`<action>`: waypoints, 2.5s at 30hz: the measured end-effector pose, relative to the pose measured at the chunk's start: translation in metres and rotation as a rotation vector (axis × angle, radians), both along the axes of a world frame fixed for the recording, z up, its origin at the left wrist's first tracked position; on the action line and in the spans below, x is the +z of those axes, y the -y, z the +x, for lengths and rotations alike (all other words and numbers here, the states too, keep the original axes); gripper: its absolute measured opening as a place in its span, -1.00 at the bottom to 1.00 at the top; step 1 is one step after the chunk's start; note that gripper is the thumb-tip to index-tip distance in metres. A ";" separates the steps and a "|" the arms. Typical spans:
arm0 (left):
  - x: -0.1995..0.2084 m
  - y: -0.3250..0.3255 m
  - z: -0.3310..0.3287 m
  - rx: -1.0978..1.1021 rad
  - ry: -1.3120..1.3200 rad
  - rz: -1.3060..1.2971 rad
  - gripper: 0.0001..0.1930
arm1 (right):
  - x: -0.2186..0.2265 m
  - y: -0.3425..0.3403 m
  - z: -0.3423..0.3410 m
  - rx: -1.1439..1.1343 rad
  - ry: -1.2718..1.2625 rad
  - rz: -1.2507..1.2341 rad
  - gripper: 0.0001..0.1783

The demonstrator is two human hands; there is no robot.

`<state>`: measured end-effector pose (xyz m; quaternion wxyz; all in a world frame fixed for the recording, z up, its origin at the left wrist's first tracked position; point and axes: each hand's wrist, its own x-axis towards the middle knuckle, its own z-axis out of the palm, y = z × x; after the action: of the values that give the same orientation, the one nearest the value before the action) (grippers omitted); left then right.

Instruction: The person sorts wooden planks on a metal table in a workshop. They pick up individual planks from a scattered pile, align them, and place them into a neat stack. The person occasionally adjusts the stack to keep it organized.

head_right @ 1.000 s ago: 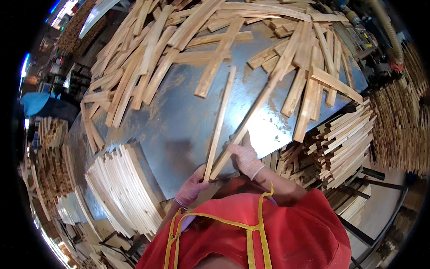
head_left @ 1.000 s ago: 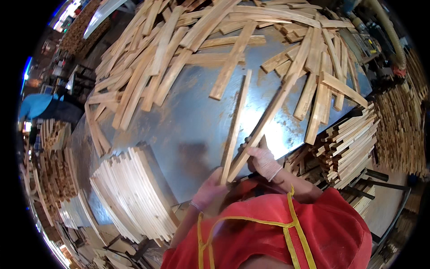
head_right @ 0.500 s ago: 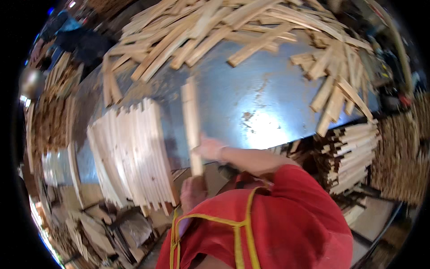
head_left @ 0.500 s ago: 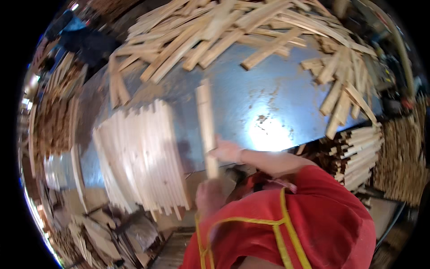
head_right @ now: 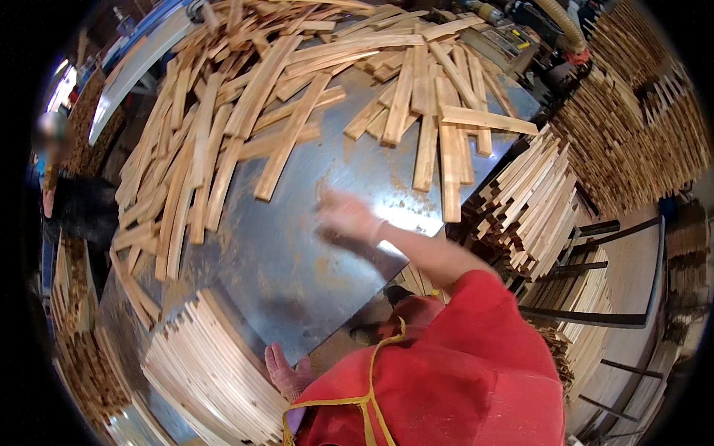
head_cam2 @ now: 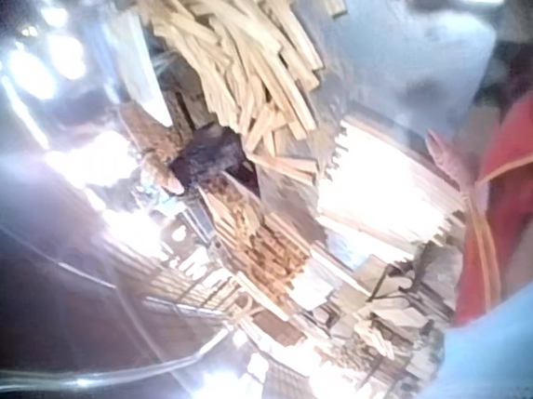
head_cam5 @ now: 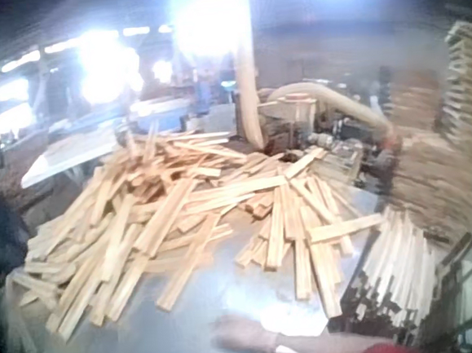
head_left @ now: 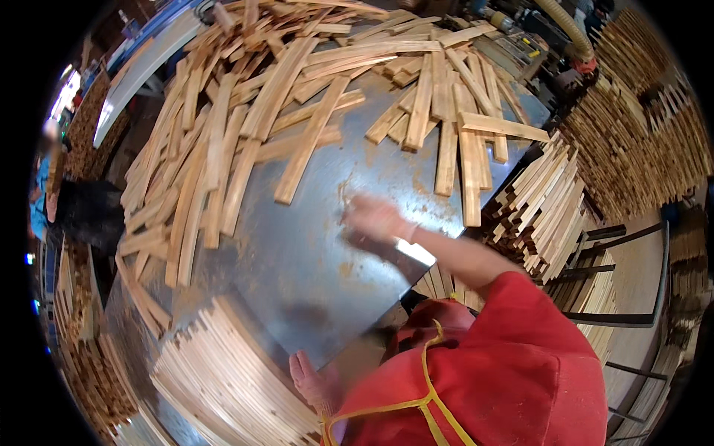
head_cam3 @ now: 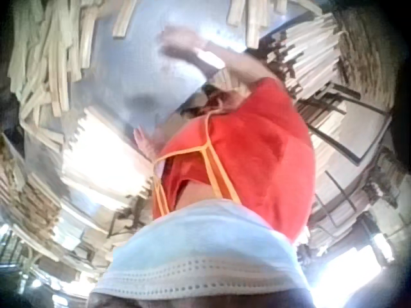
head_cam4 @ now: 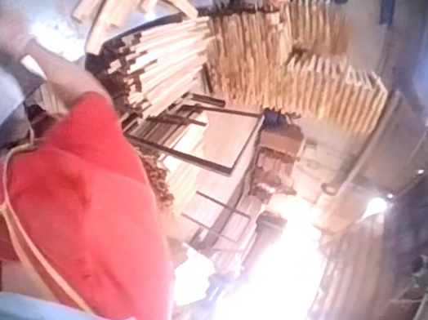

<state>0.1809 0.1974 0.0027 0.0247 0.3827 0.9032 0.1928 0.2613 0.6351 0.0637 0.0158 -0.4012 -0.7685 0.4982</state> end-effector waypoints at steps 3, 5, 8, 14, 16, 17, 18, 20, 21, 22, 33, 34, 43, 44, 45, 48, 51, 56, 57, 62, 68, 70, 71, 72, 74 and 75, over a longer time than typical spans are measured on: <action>0.007 -0.056 -0.018 -0.105 0.014 -0.125 -0.12 | -0.001 -0.154 0.113 -0.392 0.112 0.571 -0.23; 0.023 -0.136 -0.040 -0.291 0.051 -0.099 -0.13 | -0.071 -0.268 0.252 -0.352 0.484 1.185 -0.30; 0.052 -0.233 -0.069 -0.321 0.056 -0.168 -0.28 | -0.038 -0.309 0.268 -0.324 0.849 0.818 -0.28; 0.023 -0.396 -0.139 -0.273 -0.203 -0.127 -0.31 | -0.007 -0.347 0.263 -0.086 0.971 0.745 -0.32; 0.013 -0.429 -0.153 -0.204 -0.235 -0.118 -0.24 | 0.025 -0.357 0.237 0.054 1.027 0.534 -0.34; 0.009 -0.442 -0.160 -0.173 -0.250 -0.110 -0.20 | 0.020 -0.370 0.230 0.017 0.931 0.557 -0.27; 0.000 -0.449 -0.165 -0.140 -0.172 -0.187 -0.22 | 0.022 -0.373 0.217 -0.007 0.737 0.647 -0.21; -0.015 -0.441 -0.171 -0.069 -0.010 -0.350 -0.27 | 0.028 -0.362 0.190 -0.044 0.336 0.777 -0.08; -0.019 -0.437 -0.170 -0.079 0.381 -0.205 -0.31 | 0.010 -0.371 0.198 -0.185 0.109 0.727 0.12; -0.022 -0.425 -0.169 -0.076 0.767 -0.050 -0.34 | -0.005 -0.370 0.202 -0.230 0.161 0.671 0.16; 0.028 -0.201 -0.051 0.183 1.813 0.662 -0.55 | -0.061 -0.223 0.155 -0.496 -0.059 0.200 0.09; 0.034 -0.182 -0.042 0.271 1.733 0.644 -0.56 | -0.057 -0.188 0.137 -0.507 -0.266 0.031 0.10; 0.040 -0.010 0.002 0.366 1.627 0.711 -0.52 | -0.068 0.083 -0.054 -0.234 -0.558 -0.919 -0.03; 0.045 0.008 0.004 0.411 1.666 0.745 -0.55 | -0.080 0.102 -0.065 -0.236 -0.567 -1.041 -0.05; 0.061 0.023 0.002 0.452 1.706 0.773 -0.58 | -0.097 0.123 -0.075 -0.281 -0.520 -1.028 -0.09; 0.072 0.079 0.004 0.519 1.664 0.893 -0.38 | -0.080 0.207 -0.114 -0.096 -0.356 -0.969 -0.27; 0.065 0.116 0.000 0.556 1.547 1.008 -0.38 | -0.070 0.288 -0.156 0.306 -0.158 -0.447 -0.31; 0.040 0.150 -0.014 0.529 1.470 1.016 -0.42 | -0.029 0.313 -0.193 1.122 0.333 0.178 -0.17; 0.038 0.153 -0.017 0.511 1.448 0.893 -0.43 | -0.018 0.301 -0.184 1.062 0.273 0.106 -0.10; 0.071 0.070 -0.020 0.183 1.437 0.561 -0.57 | -0.004 0.278 -0.073 0.539 -0.333 -1.085 -0.32; 0.011 -0.013 -0.009 0.038 1.185 0.330 -0.39 | -0.015 0.150 0.046 -0.170 -0.605 -0.530 -0.44; 0.029 -0.051 -0.016 0.062 1.092 0.145 -0.36 | -0.062 0.083 0.106 -0.688 -0.580 -0.289 -0.48; 0.023 -0.057 -0.025 -0.002 1.035 0.104 -0.36 | -0.043 0.060 0.143 -0.784 -0.511 -0.212 -0.51; 0.013 -0.057 -0.033 -0.059 0.975 0.071 -0.37 | -0.020 0.036 0.180 -0.884 -0.435 -0.139 -0.52; -0.005 -0.065 -0.040 -0.123 0.862 -0.019 -0.38 | -0.017 -0.012 0.239 -1.334 -0.197 -0.031 -0.65; -0.015 -0.078 -0.041 -0.168 0.821 -0.071 -0.39 | -0.040 -0.045 0.303 -1.341 -0.046 0.194 -0.62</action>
<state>0.1402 0.2749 -0.0126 0.4114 0.3452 0.7901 0.2955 0.5644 0.6806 0.0237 0.3734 -0.7773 -0.3941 0.3179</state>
